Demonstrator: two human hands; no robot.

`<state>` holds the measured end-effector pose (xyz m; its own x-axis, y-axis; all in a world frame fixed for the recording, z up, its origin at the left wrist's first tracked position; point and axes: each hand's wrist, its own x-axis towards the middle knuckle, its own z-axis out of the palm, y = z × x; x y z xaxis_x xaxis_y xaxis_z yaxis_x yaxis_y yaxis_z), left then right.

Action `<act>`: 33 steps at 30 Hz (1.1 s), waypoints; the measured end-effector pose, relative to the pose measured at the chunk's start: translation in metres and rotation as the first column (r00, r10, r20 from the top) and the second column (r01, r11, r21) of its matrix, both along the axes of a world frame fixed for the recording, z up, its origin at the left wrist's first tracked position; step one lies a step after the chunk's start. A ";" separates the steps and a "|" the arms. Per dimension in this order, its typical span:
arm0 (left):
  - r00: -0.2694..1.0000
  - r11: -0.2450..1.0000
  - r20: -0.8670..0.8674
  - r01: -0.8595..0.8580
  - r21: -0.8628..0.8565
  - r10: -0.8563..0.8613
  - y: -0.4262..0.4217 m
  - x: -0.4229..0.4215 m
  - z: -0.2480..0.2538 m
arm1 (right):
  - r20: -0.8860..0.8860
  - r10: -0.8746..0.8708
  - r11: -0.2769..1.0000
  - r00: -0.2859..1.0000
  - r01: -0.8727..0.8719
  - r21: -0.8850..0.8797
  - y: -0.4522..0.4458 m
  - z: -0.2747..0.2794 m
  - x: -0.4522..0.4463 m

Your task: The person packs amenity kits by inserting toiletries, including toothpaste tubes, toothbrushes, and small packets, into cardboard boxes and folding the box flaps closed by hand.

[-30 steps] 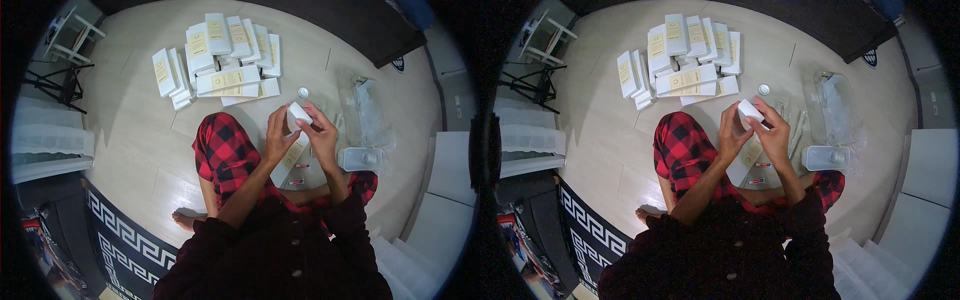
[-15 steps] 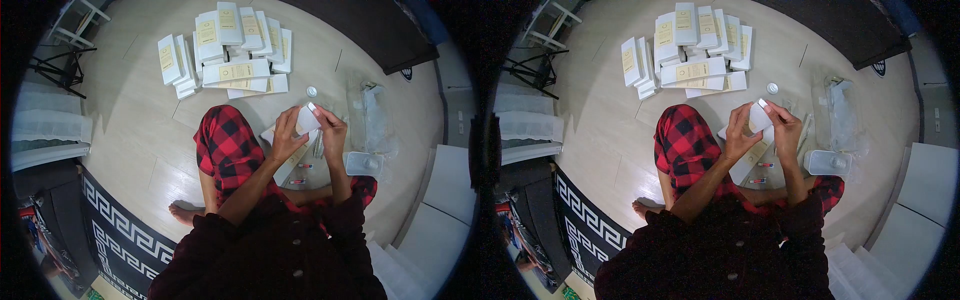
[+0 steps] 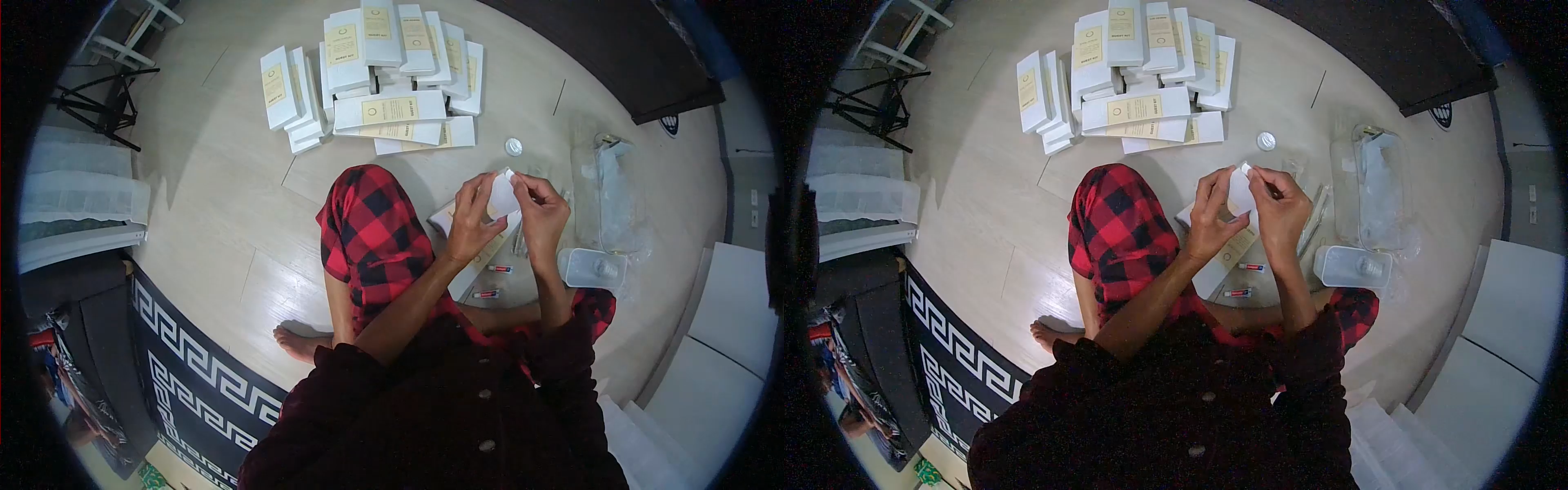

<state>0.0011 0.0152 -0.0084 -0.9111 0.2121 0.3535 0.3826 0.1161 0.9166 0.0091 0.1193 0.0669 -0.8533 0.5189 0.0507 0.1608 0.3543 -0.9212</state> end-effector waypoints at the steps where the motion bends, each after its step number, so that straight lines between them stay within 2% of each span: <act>1: 1.000 1.000 0.000 -0.001 0.000 0.001 0.000 0.000 0.000 | 0.000 0.001 1.000 1.000 -0.001 0.000 0.001 -0.002 0.000; 10: 1.000 1.000 0.016 -0.014 0.015 0.014 0.001 0.001 -0.001 | -0.042 -0.040 0.999 0.998 0.040 -0.009 0.000 -0.001 -0.006; 15: 1.000 1.000 0.027 0.011 0.017 -0.012 0.001 0.001 0.001 | 0.060 -0.008 1.000 0.998 0.010 -0.027 0.004 0.006 -0.008; 19: 0.999 0.999 0.033 0.013 0.039 -0.014 0.001 0.000 0.000 | 0.058 0.001 1.000 0.998 0.000 -0.010 0.007 0.000 -0.009; 21: 0.999 1.000 0.041 -0.003 -0.002 0.003 0.001 0.001 0.001 | 0.000 0.068 0.994 0.998 -0.068 0.080 0.007 0.000 -0.008; 25: 0.995 0.999 0.098 -0.032 0.023 0.029 0.000 -0.003 0.002 | -0.067 0.163 0.975 0.984 -0.151 0.161 -0.004 -0.001 0.000; 27: 0.996 0.996 0.006 -0.090 -0.012 0.090 0.001 -0.002 0.002 | -0.137 0.248 0.876 0.959 -0.161 0.455 -0.007 -0.007 0.004; 28: 0.996 0.996 0.007 -0.087 -0.011 0.087 0.001 -0.002 0.003 | -0.136 0.245 0.876 0.960 -0.159 0.455 -0.010 -0.006 0.007; 30: 0.990 0.990 0.010 -0.143 0.018 0.142 0.000 -0.006 0.007 | -0.141 0.220 0.941 0.965 -0.172 0.292 -0.016 -0.003 0.007; 31: 0.990 0.989 0.006 -0.144 0.018 0.144 -0.001 -0.007 0.011 | -0.145 0.222 0.941 0.964 -0.173 0.292 -0.015 -0.005 0.008; 32: 0.990 0.990 0.028 -0.136 0.040 0.135 -0.002 -0.007 0.015 | -0.168 0.146 0.989 0.975 -0.144 0.020 -0.013 -0.009 0.010; 33: 0.991 0.990 0.050 -0.127 0.063 0.124 -0.003 -0.006 0.016 | -0.168 0.065 0.961 0.984 -0.107 -0.254 -0.013 -0.011 0.011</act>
<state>-0.0053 0.0119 0.0073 -0.9446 0.0725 0.3201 0.3262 0.0990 0.9401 0.0197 0.1066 0.0559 -0.8877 0.4565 0.0597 -0.0131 0.1045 -0.9944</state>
